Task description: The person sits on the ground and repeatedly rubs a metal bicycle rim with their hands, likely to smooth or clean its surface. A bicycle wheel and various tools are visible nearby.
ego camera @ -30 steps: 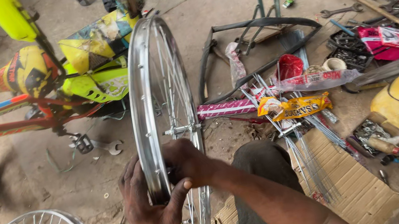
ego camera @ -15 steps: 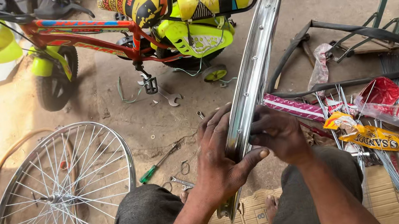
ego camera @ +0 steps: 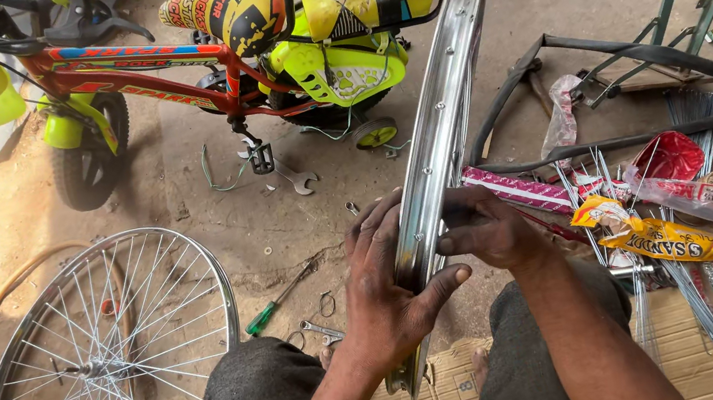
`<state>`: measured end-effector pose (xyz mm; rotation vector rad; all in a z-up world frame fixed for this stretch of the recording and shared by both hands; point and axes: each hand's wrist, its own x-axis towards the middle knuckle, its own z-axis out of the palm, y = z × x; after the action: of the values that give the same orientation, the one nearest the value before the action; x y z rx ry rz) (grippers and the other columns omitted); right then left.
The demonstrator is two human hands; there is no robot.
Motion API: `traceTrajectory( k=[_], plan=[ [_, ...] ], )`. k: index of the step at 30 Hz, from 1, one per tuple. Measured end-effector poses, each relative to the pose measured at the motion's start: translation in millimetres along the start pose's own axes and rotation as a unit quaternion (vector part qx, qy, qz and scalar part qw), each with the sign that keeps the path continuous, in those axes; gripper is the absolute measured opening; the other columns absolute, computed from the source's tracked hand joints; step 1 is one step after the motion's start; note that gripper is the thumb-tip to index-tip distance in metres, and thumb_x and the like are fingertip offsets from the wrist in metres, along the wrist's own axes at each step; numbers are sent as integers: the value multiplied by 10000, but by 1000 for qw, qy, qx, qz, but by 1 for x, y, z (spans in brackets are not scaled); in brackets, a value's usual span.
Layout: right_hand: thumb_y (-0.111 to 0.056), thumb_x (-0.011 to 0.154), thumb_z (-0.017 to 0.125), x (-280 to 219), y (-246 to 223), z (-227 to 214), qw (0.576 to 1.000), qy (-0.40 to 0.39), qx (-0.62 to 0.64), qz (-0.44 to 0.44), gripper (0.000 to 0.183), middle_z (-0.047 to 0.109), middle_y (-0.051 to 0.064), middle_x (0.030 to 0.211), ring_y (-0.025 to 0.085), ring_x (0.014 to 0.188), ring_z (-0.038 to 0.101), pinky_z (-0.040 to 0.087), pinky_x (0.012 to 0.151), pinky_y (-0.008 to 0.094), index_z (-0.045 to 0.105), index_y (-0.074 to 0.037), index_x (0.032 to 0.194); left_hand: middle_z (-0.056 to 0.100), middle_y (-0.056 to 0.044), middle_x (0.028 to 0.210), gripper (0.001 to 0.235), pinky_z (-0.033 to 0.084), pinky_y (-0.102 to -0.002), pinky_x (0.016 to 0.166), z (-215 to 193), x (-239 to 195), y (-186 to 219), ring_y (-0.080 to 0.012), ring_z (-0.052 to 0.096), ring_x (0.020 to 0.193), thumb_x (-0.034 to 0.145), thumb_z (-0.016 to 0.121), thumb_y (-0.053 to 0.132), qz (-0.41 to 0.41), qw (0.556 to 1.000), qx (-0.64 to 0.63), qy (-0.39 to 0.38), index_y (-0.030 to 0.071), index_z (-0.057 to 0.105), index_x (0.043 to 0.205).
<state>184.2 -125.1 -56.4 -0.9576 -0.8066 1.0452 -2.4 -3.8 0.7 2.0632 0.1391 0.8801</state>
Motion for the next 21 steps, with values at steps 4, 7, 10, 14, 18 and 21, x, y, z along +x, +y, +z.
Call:
traceTrajectory(
  k=[4,7,10,14,18,21],
  plan=[
    [-104,922,816,-8,44,29,954,170,-83,-234,349,688,132,1260,197,1185,668,576,1045,360,656,-18,1220,555,-210,1510,855,422,-536,1209,-1,3,-5,-391,470,1471,862,794,544,-2,1000,7,5,19,527,1482],
    [-180,944,819,-14,52,36,932,142,-166,-290,309,678,126,1365,187,1279,664,569,1097,349,686,-37,1185,564,-208,1502,858,435,-533,1204,-3,1,-7,-388,473,1470,851,779,570,-12,1000,10,3,31,540,1475],
    [-64,909,837,-15,13,8,986,61,-102,-121,266,698,153,1283,221,1197,681,586,1026,385,710,30,1123,546,-220,1526,894,425,-553,1222,1,-3,-7,-391,463,1491,867,746,609,-6,1000,-2,-1,27,505,1502],
    [-52,834,846,-9,-9,-2,967,22,-236,-94,400,737,110,1153,206,1090,716,600,955,349,658,15,1181,524,-227,1536,926,417,-581,1222,7,-10,-7,-406,436,1498,877,714,634,-14,999,20,-23,25,469,1530],
    [-144,819,825,0,22,31,760,152,-550,-312,412,684,100,1045,163,1003,716,606,866,296,635,-3,1157,498,-231,1564,926,412,-585,1229,11,-8,-5,-421,408,1526,881,703,652,-18,999,7,-31,28,469,1524],
    [-186,773,846,-1,25,23,842,111,-499,-173,316,719,-3,884,88,861,750,619,790,283,662,-81,1008,488,-232,1577,923,393,-583,1238,9,-5,-3,-428,396,1531,865,725,632,-9,999,16,-31,35,486,1527]
  ],
)
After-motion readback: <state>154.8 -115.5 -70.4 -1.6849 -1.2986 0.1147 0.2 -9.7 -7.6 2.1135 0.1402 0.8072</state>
